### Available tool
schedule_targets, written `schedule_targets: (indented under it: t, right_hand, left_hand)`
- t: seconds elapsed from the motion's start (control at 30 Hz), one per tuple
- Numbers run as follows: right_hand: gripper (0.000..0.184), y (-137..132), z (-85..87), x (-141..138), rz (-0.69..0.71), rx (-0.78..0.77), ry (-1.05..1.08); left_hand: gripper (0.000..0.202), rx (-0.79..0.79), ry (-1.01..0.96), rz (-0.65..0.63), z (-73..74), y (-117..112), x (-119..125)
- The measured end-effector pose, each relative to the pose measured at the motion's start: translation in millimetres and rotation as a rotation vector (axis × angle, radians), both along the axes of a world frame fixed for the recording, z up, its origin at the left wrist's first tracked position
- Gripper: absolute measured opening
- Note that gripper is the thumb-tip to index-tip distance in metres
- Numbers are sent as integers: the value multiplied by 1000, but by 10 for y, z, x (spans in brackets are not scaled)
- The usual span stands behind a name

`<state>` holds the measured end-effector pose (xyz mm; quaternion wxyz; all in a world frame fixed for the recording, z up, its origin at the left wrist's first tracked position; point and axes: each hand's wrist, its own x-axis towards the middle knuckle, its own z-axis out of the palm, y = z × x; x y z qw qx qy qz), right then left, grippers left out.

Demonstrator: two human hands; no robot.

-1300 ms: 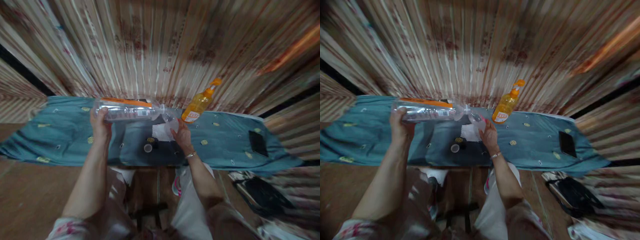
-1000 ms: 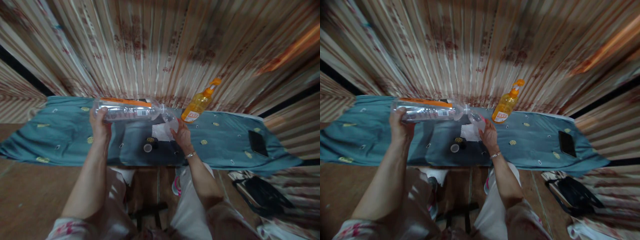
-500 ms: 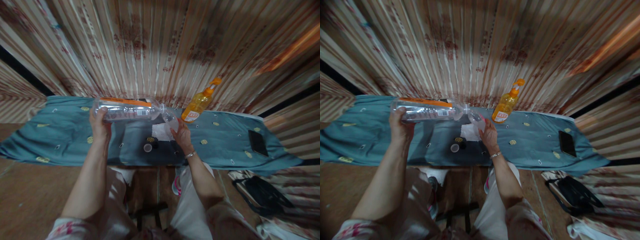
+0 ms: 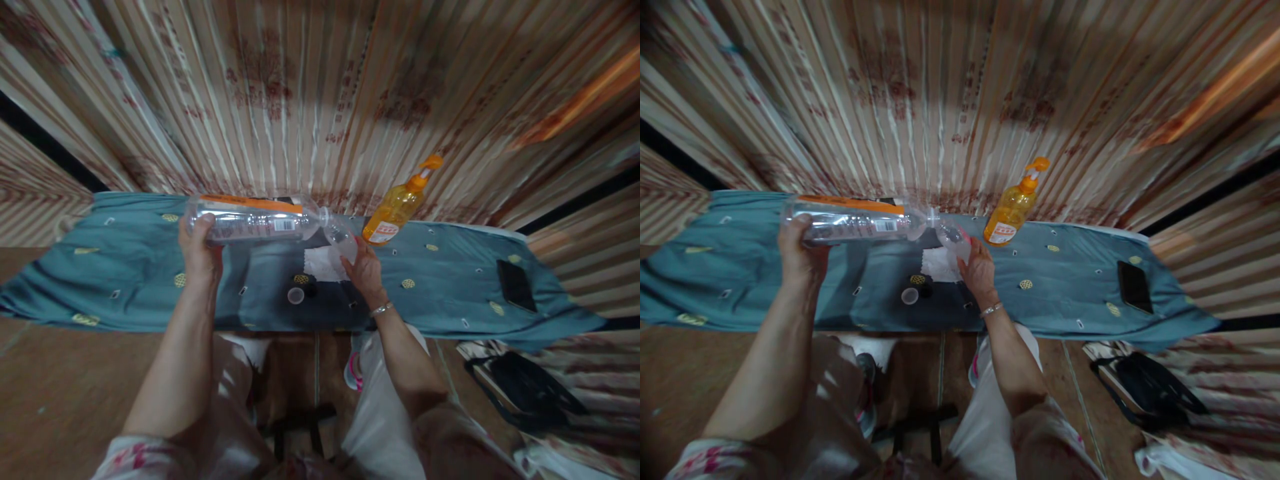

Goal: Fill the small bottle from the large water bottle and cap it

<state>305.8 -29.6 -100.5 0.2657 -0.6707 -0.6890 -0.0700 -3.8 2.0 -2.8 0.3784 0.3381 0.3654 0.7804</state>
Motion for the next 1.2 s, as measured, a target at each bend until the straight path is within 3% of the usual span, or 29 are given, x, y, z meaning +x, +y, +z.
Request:
schedule_targets:
  t: [1.2]
  right_hand:
    - [58, 19, -48, 27, 14, 11, -19]
  left_hand:
    - [47, -3, -16, 1, 33, -29, 16]
